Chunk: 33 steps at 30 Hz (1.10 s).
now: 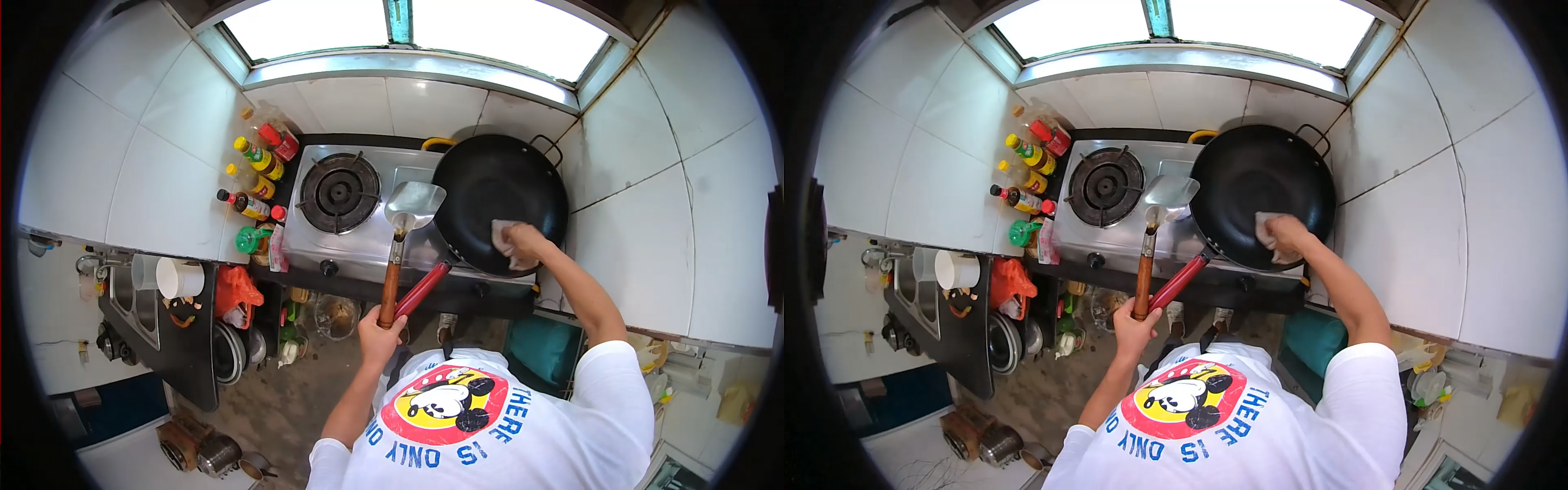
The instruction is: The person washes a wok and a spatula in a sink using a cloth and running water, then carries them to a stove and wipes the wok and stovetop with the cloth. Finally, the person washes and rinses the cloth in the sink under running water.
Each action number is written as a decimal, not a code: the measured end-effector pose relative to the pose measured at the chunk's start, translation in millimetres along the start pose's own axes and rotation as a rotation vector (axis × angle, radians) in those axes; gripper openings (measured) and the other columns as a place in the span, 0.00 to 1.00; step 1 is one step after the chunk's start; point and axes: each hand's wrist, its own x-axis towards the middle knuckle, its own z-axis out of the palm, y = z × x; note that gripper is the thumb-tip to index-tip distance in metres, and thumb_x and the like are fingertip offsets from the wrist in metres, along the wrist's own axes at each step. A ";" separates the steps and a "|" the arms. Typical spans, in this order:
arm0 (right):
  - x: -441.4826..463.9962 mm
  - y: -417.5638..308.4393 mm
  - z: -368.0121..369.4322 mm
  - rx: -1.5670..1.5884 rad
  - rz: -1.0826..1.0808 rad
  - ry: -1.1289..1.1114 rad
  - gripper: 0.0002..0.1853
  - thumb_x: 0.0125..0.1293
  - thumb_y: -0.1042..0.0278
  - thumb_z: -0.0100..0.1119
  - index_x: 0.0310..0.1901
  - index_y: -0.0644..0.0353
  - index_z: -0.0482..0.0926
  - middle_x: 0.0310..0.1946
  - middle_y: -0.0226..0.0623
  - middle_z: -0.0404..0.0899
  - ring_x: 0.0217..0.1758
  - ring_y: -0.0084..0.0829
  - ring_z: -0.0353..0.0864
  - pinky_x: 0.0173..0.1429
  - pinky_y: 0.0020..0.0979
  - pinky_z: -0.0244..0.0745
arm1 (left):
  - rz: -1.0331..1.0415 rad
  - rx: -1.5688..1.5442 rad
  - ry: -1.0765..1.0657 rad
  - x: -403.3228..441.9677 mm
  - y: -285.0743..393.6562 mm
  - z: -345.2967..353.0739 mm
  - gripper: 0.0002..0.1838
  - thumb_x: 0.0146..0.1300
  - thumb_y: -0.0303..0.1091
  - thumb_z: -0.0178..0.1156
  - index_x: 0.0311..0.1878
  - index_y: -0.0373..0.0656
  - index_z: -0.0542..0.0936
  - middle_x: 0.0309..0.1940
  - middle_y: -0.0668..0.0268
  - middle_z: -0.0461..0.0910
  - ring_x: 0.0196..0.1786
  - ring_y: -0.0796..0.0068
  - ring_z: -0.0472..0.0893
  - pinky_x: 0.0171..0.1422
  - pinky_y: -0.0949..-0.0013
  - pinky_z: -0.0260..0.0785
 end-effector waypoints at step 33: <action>12.5 -60.7 19.2 0.833 0.032 -0.043 0.18 0.57 0.66 0.52 0.49 0.61 0.75 0.42 0.45 0.79 0.47 0.36 0.79 0.51 0.31 0.73 | 0.044 0.086 0.008 -1.5 2.8 3.1 0.11 0.53 0.28 0.66 0.36 0.35 0.77 0.20 0.69 0.74 0.16 0.82 0.72 0.19 0.75 0.64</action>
